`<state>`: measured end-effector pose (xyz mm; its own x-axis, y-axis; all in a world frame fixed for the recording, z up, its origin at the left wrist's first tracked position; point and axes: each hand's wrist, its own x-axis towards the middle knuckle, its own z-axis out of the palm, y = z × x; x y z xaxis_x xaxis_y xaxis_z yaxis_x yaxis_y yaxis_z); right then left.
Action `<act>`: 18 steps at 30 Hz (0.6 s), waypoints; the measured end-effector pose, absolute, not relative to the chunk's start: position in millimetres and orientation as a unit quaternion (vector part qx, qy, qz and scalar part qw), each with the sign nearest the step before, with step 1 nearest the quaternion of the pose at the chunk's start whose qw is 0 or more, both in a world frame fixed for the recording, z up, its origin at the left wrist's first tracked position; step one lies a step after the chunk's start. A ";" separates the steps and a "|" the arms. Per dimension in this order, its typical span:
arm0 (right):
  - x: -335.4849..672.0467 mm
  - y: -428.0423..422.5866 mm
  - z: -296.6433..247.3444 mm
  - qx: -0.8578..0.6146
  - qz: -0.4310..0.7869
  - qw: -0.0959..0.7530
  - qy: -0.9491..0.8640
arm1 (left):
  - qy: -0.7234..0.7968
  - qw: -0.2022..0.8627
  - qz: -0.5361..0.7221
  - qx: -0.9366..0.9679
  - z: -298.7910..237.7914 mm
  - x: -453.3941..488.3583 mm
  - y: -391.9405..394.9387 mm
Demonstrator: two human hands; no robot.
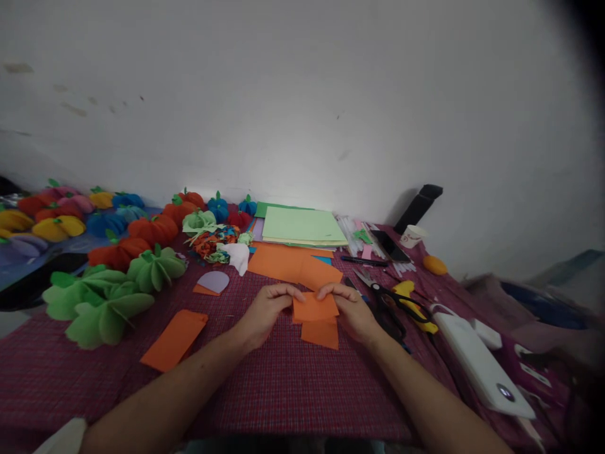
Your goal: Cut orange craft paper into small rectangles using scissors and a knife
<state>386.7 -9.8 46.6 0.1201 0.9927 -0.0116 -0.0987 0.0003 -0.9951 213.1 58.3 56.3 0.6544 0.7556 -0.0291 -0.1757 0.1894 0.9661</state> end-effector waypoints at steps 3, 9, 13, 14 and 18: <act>386.7 -10.3 46.7 -0.536 0.471 0.533 -0.455 | 0.245 0.756 0.310 0.521 56.9 212.9 57.6; 389.4 -10.7 43.4 -0.520 0.485 0.532 -0.460 | 0.235 0.764 0.316 0.511 56.7 212.3 56.3; 389.6 -11.0 42.4 -0.522 0.462 0.529 -0.485 | 0.249 0.774 0.301 0.498 58.2 211.2 54.3; 389.0 -11.5 43.1 -0.527 0.449 0.523 -0.497 | 0.255 0.777 0.295 0.495 59.1 211.2 53.6; 385.7 -14.5 48.8 -0.530 0.412 0.491 -0.555 | 0.284 0.738 0.279 0.545 62.1 213.6 51.1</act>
